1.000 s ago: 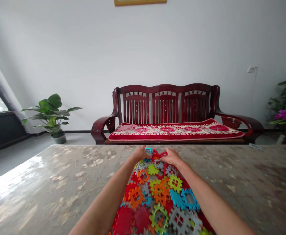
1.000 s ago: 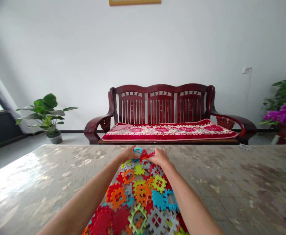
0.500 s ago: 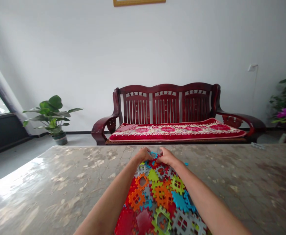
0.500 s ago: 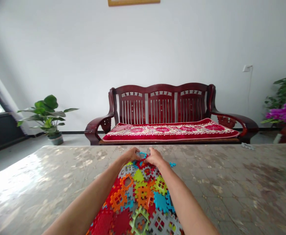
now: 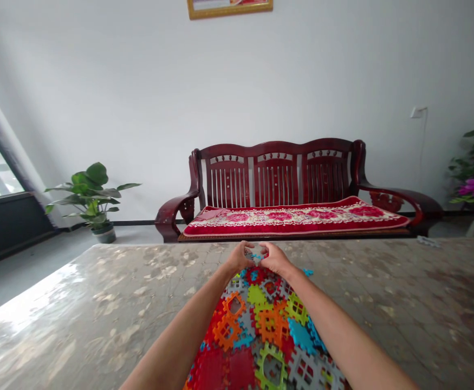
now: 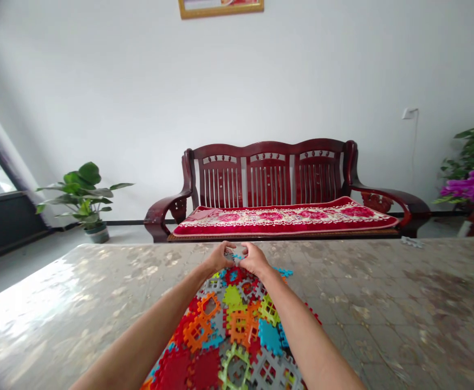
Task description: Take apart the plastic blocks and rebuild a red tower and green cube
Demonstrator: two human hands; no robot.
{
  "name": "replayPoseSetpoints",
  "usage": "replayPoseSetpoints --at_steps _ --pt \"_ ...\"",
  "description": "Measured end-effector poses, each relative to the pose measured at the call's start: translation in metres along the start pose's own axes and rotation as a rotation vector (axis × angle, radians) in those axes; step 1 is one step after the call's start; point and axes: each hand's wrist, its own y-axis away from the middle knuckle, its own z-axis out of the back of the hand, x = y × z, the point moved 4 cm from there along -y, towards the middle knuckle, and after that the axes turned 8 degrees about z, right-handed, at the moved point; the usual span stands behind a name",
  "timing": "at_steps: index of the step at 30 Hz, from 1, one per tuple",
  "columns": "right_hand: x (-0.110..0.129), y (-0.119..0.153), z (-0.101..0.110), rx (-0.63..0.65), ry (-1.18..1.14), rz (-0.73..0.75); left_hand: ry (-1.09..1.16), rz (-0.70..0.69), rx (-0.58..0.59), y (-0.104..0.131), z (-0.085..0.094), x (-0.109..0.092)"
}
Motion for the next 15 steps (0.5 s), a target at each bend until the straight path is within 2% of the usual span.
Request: replayPoseSetpoints --at_steps 5,11,15 --pt "0.020 0.019 0.011 0.042 -0.164 0.049 -0.046 -0.198 -0.068 0.038 0.004 -0.018" --pt "0.039 0.057 0.026 0.107 -0.346 0.085 -0.222 -0.501 0.066 0.097 0.004 -0.030" --pt "0.052 0.087 0.036 0.128 -0.296 0.137 -0.353 -0.486 0.084 0.130 0.008 -0.032"
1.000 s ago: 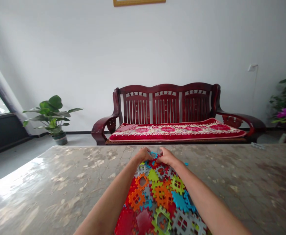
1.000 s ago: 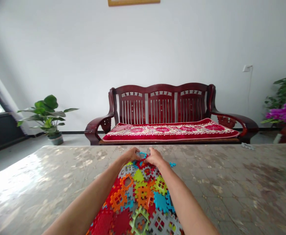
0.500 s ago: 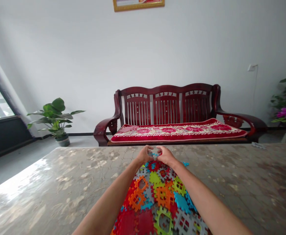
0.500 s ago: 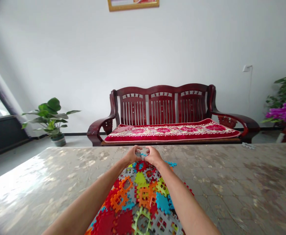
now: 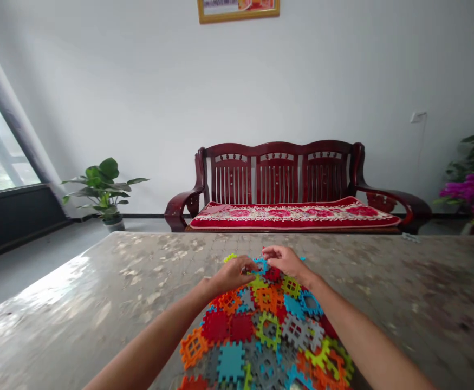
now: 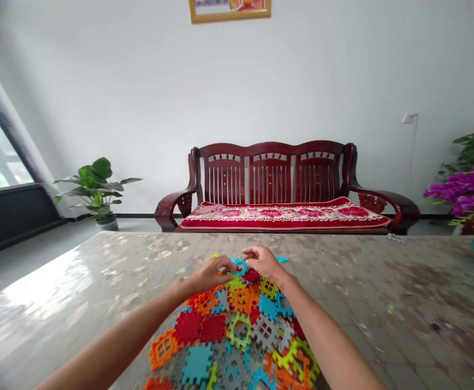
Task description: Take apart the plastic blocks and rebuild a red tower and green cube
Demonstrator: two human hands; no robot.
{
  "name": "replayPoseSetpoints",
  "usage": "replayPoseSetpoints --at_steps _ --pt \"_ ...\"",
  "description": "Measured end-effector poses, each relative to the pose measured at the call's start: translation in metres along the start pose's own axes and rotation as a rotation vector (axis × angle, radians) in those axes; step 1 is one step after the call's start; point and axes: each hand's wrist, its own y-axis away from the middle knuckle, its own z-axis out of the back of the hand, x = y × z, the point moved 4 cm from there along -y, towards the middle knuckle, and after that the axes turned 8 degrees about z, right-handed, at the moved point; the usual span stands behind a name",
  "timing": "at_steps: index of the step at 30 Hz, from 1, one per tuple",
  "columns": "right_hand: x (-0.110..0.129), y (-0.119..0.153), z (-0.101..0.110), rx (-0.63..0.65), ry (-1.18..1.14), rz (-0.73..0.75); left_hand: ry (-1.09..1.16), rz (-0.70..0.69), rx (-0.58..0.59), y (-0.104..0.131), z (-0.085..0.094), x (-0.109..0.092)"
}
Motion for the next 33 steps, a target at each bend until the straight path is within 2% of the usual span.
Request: replayPoseSetpoints --at_steps 3,6,10,13,19,24,27,30,33 --pt "0.019 0.031 0.005 0.006 0.241 0.108 -0.118 0.000 0.034 0.028 0.006 -0.016" --pt "0.035 0.070 0.004 0.105 0.526 0.176 -0.282 0.068 0.082 0.063 0.008 -0.029" --pt "0.043 0.112 -0.011 0.247 0.781 0.097 -0.391 0.177 0.191 0.102 -0.001 -0.038" --pt "0.044 0.124 -0.023 0.283 0.866 0.092 -0.423 0.180 0.181 0.112 -0.010 -0.037" --pt "0.041 0.113 -0.028 0.215 0.944 0.163 -0.450 0.172 0.067 0.100 -0.016 -0.022" --pt "0.055 0.114 -0.023 0.180 0.967 0.196 -0.452 0.176 0.088 0.103 -0.006 -0.022" --pt "0.075 0.129 -0.037 0.302 0.871 0.282 -0.462 0.147 0.109 0.120 -0.003 -0.026" --pt "0.093 0.151 -0.064 0.504 0.733 0.382 -0.480 0.170 0.095 0.134 -0.006 -0.025" --pt "0.101 0.171 -0.093 0.646 0.619 0.444 -0.457 0.212 0.064 0.138 -0.007 -0.021"
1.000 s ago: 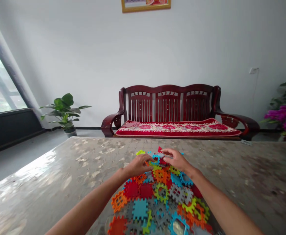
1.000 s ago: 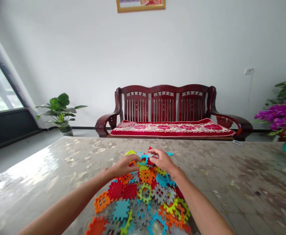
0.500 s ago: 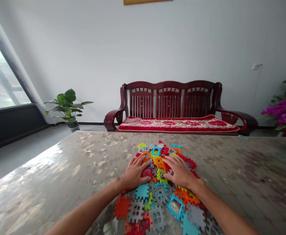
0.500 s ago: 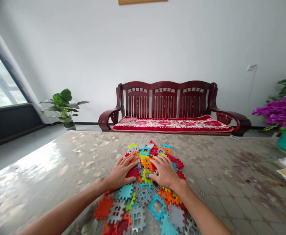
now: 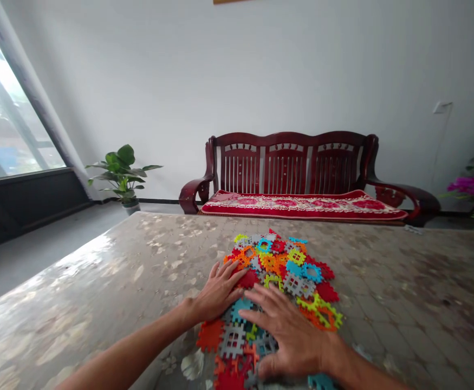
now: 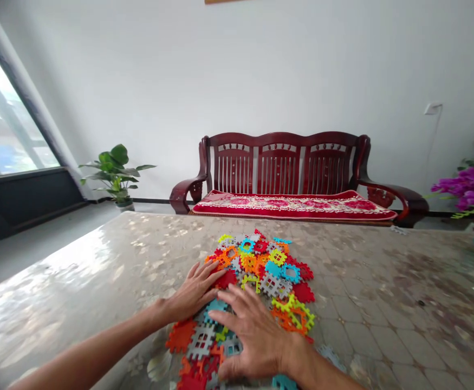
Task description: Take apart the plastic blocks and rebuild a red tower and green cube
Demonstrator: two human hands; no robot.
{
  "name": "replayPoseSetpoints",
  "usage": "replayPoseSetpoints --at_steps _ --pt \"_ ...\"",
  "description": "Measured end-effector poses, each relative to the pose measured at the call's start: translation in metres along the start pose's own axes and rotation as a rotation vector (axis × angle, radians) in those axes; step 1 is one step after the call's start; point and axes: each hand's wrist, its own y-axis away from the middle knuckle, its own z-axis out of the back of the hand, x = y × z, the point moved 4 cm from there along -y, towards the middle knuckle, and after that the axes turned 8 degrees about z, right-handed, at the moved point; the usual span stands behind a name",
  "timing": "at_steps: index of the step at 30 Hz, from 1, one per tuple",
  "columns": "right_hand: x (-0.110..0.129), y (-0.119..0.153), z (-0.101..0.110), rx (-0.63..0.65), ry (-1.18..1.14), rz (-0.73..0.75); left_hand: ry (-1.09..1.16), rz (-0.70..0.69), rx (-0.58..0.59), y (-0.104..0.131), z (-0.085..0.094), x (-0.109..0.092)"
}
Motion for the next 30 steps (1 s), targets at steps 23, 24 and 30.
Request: replayPoseSetpoints --at_steps 23,24,30 --pt "-0.028 -0.022 -0.016 -0.088 -0.012 -0.243 0.211 -0.226 0.216 0.083 0.049 -0.024" --pt "-0.027 -0.020 -0.018 -0.063 -0.018 -0.211 0.199 -0.238 0.228 0.086 0.047 -0.027" --pt "-0.025 -0.028 -0.023 -0.079 0.027 -0.208 0.166 -0.137 0.266 0.081 0.025 -0.016"
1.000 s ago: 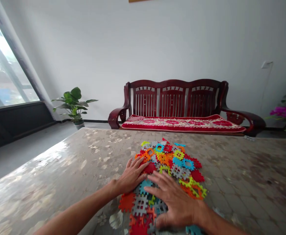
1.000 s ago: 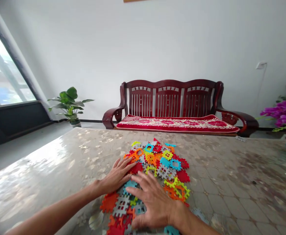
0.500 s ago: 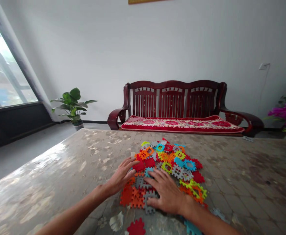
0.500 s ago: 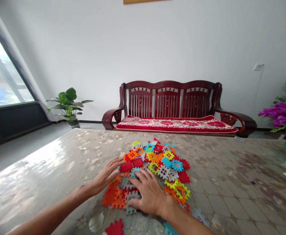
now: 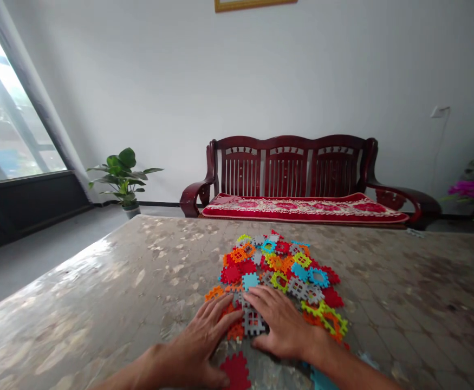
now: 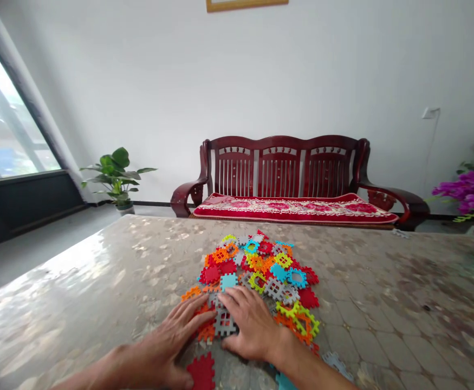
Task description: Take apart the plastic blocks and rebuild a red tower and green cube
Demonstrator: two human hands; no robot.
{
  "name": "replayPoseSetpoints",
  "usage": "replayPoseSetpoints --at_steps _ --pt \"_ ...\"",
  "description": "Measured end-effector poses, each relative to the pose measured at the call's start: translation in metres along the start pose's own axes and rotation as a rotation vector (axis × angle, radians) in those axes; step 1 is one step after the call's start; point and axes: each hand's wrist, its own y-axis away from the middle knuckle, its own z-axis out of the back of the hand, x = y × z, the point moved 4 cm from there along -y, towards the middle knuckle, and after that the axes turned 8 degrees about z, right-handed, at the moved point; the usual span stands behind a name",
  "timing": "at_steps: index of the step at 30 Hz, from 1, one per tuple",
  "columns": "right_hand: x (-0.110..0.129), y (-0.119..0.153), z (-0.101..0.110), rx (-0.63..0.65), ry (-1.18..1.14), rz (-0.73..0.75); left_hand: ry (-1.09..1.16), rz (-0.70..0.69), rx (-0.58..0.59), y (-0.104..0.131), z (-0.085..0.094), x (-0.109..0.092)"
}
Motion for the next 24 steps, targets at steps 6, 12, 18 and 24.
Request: replayPoseSetpoints --at_steps 6,12,18,24 --pt "0.003 -0.013 0.000 -0.066 0.110 0.044 0.020 0.057 -0.174 -0.021 0.002 0.011" --pt "-0.005 -0.018 0.002 -0.145 0.203 0.076 -0.046 0.117 -0.251 -0.045 0.006 0.016" --pt "-0.028 -0.035 0.023 -0.242 0.205 -0.036 0.040 0.225 -0.273 -0.075 0.024 0.023" --pt "-0.064 -0.060 0.055 -0.358 0.038 -0.177 0.221 0.292 -0.417 -0.123 0.054 0.036"
